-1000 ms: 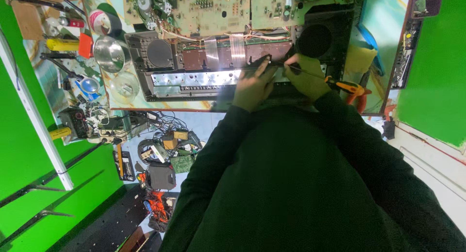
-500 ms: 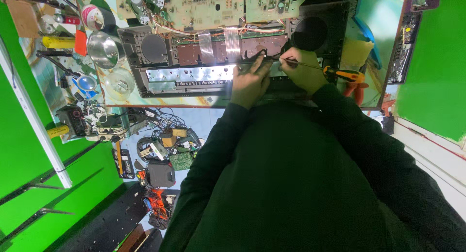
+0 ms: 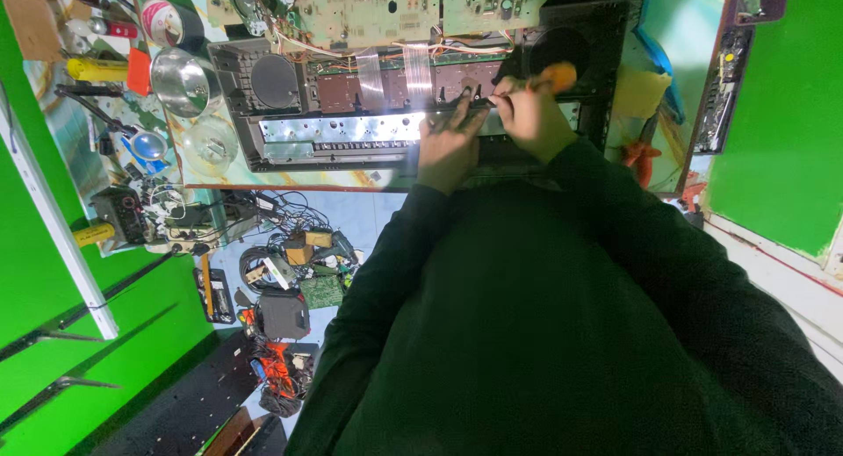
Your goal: The person works on a disassembled electronic device, likely a stereo receiver, using a screwdriver to manipulate internal components and wires. They also handle a metal casing and various small parts on a cluttered workbench.
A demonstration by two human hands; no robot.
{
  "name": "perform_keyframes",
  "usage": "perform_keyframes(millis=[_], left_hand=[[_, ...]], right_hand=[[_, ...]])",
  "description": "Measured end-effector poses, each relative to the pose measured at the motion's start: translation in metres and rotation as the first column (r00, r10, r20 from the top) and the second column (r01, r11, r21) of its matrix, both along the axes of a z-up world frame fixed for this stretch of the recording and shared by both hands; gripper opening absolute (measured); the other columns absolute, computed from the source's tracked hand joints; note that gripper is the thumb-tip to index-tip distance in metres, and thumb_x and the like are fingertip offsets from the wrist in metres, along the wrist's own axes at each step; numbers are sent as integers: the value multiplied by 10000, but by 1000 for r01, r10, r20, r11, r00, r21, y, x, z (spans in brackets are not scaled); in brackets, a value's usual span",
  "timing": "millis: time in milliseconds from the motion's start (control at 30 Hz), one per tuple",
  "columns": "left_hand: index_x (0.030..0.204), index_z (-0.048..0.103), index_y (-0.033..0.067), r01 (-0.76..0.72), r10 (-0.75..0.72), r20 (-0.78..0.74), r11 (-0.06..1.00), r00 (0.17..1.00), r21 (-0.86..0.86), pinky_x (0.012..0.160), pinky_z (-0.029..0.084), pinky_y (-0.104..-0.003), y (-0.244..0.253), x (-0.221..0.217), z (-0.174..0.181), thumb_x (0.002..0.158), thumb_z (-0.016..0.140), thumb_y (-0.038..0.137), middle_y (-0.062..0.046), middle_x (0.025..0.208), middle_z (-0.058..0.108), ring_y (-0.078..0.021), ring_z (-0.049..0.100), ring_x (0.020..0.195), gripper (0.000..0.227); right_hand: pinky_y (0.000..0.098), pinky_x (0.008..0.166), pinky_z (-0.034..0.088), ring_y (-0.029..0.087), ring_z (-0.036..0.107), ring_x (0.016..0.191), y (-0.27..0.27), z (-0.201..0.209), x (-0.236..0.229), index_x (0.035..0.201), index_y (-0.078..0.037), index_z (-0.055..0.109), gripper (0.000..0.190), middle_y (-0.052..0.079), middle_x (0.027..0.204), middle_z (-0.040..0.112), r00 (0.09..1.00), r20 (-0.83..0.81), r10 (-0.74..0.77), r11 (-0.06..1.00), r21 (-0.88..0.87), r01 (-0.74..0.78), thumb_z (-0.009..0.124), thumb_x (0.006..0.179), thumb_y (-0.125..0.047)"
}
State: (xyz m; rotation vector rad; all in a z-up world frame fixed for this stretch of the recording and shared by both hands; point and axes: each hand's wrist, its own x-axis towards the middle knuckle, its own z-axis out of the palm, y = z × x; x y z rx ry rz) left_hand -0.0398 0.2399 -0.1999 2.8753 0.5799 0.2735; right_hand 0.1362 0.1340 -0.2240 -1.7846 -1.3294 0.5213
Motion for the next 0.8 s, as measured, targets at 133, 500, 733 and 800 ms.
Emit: perform_keyframes(millis=[133, 500, 733, 800], left_hand=[[1262, 706, 201, -147, 157, 27, 964, 987, -222, 1042, 447, -464, 1, 1, 22, 1002, 622, 237, -45, 1470, 634, -293, 719, 1148, 276], [1432, 482, -27, 282, 106, 495, 712, 862, -643, 1025, 514, -409, -12, 11, 122, 923, 740, 223, -204, 1408, 593, -353, 632, 1242, 623], [1156, 679, 45, 269, 21, 484, 810, 875, -521, 913, 559, -417, -1, 16, 102, 976, 682, 123, -156, 1118, 707, -366, 674, 1054, 196], [1164, 704, 72, 288, 44, 510, 782, 859, -553, 882, 562, -411, -1, 15, 106, 994, 673, 121, -142, 1097, 715, -349, 685, 1027, 180]], right_hand=[[429, 727, 528, 349, 671, 816, 8, 0, -8, 1021, 13, 652, 97, 206, 927, 674, 963, 268, -25, 999, -31, 35, 623, 1028, -80], [373, 779, 539, 288, 688, 894, 3, -34, -5, 1046, -26, 686, 186, 141, 964, 708, 961, -272, 46, 987, -134, -85, 662, 929, -170], [347, 842, 545, 288, 680, 973, -2, 5, -5, 1130, -30, 673, 296, 143, 1058, 715, 978, -120, 168, 975, 163, -148, 677, 903, -220], [373, 826, 540, 318, 685, 982, -10, 42, -10, 1211, -27, 675, 299, 167, 1087, 709, 997, 29, -74, 995, -61, 76, 625, 952, -169]])
